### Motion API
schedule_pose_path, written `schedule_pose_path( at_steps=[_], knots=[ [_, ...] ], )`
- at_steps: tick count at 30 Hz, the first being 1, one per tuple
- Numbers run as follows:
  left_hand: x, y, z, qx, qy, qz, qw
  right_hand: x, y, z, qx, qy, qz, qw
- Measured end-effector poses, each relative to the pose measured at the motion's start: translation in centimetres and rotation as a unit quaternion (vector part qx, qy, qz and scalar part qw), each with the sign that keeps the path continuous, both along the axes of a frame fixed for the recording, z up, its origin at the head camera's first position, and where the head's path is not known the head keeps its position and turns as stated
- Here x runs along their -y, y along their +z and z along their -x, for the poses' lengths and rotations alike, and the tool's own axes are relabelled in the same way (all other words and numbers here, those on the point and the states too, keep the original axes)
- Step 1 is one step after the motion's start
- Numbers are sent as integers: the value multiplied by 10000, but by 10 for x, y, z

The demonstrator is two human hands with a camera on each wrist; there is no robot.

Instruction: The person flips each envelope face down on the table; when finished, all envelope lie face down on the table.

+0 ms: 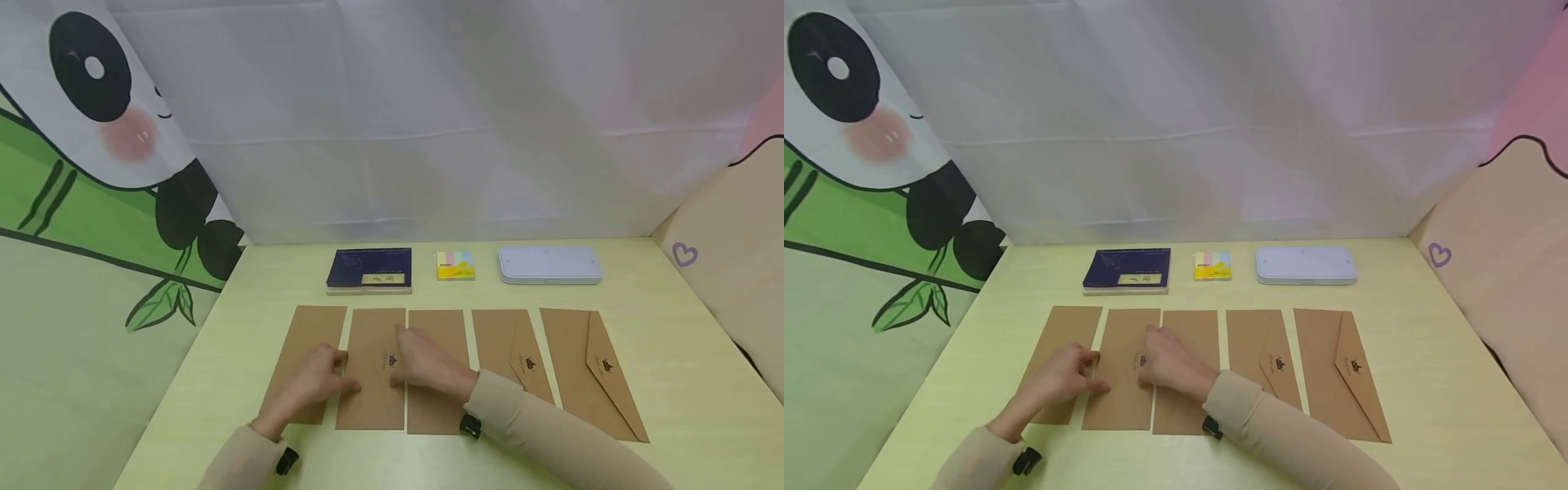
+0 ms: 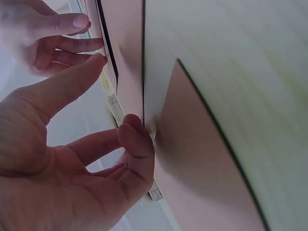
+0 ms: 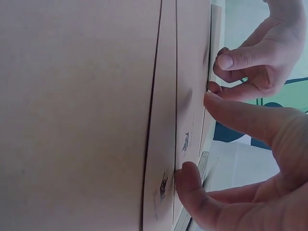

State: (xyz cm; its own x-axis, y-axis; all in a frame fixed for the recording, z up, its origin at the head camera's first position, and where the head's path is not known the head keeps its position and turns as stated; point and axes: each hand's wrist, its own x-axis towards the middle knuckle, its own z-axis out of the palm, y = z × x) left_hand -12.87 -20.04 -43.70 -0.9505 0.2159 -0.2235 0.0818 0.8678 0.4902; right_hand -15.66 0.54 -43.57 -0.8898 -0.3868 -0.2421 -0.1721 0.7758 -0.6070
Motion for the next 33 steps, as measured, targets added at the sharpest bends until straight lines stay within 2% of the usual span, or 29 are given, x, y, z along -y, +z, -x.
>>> schedule_pose_path(
  at_steps=[4, 12, 17, 23, 27, 33],
  knots=[
    [0, -1, 0, 119, 65, -38, 9999, 0, 0, 0, 43, -16, 53, 10000],
    [-1, 0, 1, 86, 110, -112, 9998, 0, 3, -1, 185, -119, 231, 9995],
    [-2, 0, 0, 199, 398, -258, 9987, 0, 4, -1, 218, -109, 359, 9991],
    [-4, -3, 2, 55, 646, -360, 9972, 1, 3, 0, 62, -65, 224, 9997],
    [-6, -4, 6, -63, 841, -308, 9960, 1, 3, 0, 8, -24, 180, 9998],
    [-9, -3, 13, 33, 1114, -151, 9937, 1, 1, -1, -127, 128, 111, 9998]
  ],
)
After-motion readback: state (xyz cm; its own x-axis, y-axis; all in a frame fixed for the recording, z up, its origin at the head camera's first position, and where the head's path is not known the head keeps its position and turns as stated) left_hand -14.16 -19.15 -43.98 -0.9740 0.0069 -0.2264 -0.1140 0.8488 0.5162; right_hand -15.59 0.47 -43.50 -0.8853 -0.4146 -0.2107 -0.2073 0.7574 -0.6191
